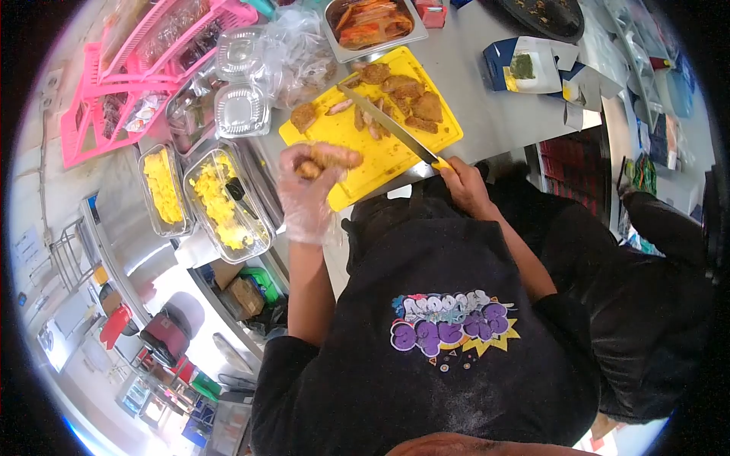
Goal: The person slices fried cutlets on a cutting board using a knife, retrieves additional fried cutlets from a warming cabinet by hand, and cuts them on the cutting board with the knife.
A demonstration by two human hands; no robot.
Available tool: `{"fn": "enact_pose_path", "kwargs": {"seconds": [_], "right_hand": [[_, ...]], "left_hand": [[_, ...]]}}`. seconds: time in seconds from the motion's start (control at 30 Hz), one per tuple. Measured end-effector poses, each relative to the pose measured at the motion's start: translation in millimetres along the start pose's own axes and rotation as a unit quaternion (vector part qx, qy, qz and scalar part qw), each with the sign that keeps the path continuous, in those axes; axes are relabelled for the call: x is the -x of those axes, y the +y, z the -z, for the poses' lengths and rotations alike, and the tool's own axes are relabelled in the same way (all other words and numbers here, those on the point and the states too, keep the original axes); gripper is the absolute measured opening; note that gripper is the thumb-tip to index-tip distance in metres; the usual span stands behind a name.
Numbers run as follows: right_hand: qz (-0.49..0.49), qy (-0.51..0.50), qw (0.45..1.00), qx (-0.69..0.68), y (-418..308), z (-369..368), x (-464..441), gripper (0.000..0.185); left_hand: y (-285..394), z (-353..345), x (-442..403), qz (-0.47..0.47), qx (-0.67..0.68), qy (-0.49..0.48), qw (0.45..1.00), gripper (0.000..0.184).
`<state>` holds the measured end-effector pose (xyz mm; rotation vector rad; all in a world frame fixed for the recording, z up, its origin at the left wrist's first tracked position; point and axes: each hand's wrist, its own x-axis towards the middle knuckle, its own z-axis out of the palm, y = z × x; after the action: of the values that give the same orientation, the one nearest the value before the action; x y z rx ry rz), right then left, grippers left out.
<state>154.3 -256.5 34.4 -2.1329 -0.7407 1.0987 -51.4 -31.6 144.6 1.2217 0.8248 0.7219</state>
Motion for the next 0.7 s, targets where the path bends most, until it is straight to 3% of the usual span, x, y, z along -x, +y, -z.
{"fn": "enact_pose_path", "kwargs": {"seconds": [0.07, 0.13, 0.23, 0.33, 0.4, 0.5, 0.7], "right_hand": [[0.056, 0.049, 0.997, -0.019, 8, -7, -1, 0.026], [0.088, 0.080, 0.992, -0.030, 11, -11, -2, 0.023], [0.072, 0.073, 0.995, -0.020, 9, -8, 3, 0.026], [0.039, 0.038, 0.998, 0.008, 3, 2, 4, 0.040], [0.041, 0.044, 0.998, 0.014, 5, 1, 8, 0.041], [0.033, 0.038, 0.999, 0.018, 16, 0, 6, 0.041], [0.045, 0.043, 0.998, 0.007, 7, 4, 8, 0.040]], "left_hand": [[-49, 19, -19, 0.074, -0.140, 0.013, 0.987, 0.046], [-88, 24, -28, 0.047, -0.377, 0.010, 0.925, 0.042], [-101, 18, -36, 0.077, -0.400, -0.072, 0.911, 0.036], [-115, 37, -64, 0.090, -0.507, 0.015, 0.857, 0.035], [-90, 43, -94, 0.088, -0.633, 0.027, 0.769, 0.034], [-94, 71, -133, -0.129, -0.607, -0.057, 0.782, 0.039], [-111, 86, -149, -0.117, -0.647, -0.094, 0.748, 0.039]]}}
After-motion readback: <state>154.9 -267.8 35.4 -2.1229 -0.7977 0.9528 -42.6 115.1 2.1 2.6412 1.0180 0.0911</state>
